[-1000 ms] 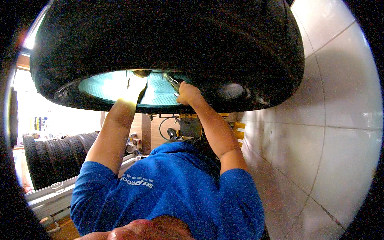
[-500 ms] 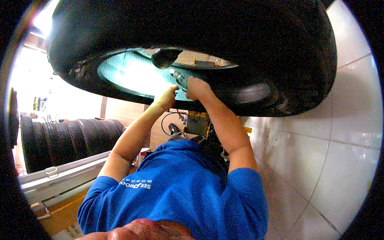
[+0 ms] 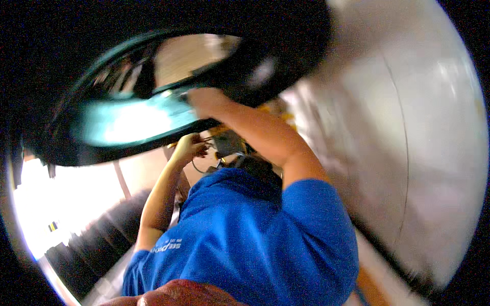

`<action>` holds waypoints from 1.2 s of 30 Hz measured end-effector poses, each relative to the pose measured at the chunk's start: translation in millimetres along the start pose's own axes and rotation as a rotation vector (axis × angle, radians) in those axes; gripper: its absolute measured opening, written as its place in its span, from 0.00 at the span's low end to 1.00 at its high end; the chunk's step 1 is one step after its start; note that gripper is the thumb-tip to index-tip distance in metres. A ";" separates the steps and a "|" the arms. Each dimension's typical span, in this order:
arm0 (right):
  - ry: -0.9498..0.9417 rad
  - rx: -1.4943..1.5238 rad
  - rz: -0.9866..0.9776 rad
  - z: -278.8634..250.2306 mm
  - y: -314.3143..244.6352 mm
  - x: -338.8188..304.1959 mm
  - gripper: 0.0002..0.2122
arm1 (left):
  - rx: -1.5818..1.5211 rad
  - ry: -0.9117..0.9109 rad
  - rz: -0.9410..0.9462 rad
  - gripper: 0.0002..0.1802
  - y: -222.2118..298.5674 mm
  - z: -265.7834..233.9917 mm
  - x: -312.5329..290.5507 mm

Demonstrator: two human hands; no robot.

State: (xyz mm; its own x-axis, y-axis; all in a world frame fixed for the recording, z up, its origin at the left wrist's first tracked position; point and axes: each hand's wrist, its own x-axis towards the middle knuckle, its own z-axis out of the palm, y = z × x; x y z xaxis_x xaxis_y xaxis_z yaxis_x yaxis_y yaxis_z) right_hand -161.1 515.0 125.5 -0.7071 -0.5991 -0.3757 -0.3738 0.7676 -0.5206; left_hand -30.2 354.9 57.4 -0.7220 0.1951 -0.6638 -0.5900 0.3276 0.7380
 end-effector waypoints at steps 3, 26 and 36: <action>0.132 -0.012 -0.075 26.0 -24.8 -58.4 0.21 | -0.064 -0.037 -0.043 0.09 -14.3 2.9 -37.2; 0.967 0.397 0.167 110.4 -101.0 -346.9 0.21 | 0.396 -0.920 -0.177 0.15 -30.2 296.7 13.5; 0.968 0.396 0.349 169.6 -84.7 -375.1 0.22 | 0.096 -0.750 -0.712 0.13 -206.8 381.2 39.9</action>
State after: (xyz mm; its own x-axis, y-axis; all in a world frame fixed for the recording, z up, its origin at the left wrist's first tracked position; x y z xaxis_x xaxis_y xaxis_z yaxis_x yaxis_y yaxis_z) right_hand 237.6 636.1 180.6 -0.9722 0.2011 0.1200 0.0342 0.6290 -0.7766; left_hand 200.9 647.4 -168.0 0.2121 0.4420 -0.8716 -0.7370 0.6580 0.1543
